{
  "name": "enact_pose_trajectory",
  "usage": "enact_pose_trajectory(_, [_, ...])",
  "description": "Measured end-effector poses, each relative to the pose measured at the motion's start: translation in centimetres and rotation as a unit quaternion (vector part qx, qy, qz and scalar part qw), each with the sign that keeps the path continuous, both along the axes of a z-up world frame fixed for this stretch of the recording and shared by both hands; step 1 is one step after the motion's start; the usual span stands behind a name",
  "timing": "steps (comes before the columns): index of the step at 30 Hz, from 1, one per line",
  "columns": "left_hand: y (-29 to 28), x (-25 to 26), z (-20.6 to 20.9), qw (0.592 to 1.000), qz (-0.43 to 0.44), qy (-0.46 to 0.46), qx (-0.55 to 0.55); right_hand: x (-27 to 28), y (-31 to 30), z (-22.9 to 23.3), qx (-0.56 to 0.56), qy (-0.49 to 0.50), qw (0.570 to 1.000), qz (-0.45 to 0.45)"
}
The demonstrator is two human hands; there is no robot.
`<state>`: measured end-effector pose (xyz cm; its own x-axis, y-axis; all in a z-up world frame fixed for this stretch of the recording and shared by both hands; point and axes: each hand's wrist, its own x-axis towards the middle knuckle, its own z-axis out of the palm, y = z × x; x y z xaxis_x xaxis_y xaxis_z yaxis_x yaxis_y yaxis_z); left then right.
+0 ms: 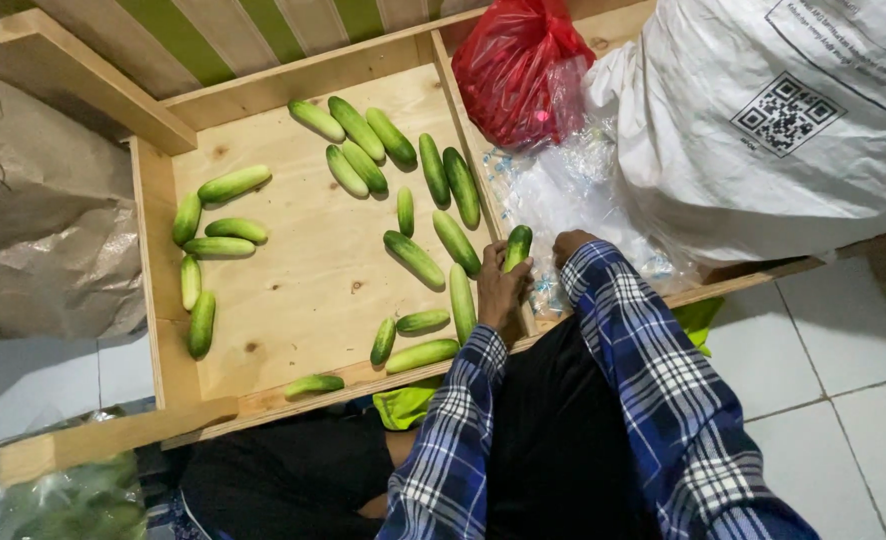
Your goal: Bagging individual cucumbers into small plastic bags and placing them into a container
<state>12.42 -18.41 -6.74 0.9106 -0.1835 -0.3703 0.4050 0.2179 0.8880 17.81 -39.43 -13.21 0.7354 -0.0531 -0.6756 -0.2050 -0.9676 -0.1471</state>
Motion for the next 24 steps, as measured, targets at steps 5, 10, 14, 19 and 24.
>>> enact_pose_trajectory(5, [-0.4,-0.1,-1.4,1.0,0.015,0.007,-0.008,1.2,0.2,-0.2,-0.06,-0.087,0.993,-0.054])
enact_pose_trajectory(10, [-1.0,0.1,-2.1,1.0,0.025,-0.01,0.006,1.2,0.9,2.6,-0.051,-0.174,0.981,-0.062])
enact_pose_trajectory(14, [-1.3,0.3,-2.1,0.999,0.039,-0.003,-0.008,1.8,0.0,0.7,-0.045,-0.199,0.976,-0.078])
enact_pose_trajectory(19, [-1.5,0.2,-1.3,0.999,0.048,0.022,-0.014,1.1,0.9,4.1,-0.05,-0.213,0.974,-0.061])
enact_pose_trajectory(24, [-1.5,0.4,-1.7,0.989,0.074,0.057,-0.114,-0.1,0.7,4.8,-0.061,-0.238,0.967,-0.062])
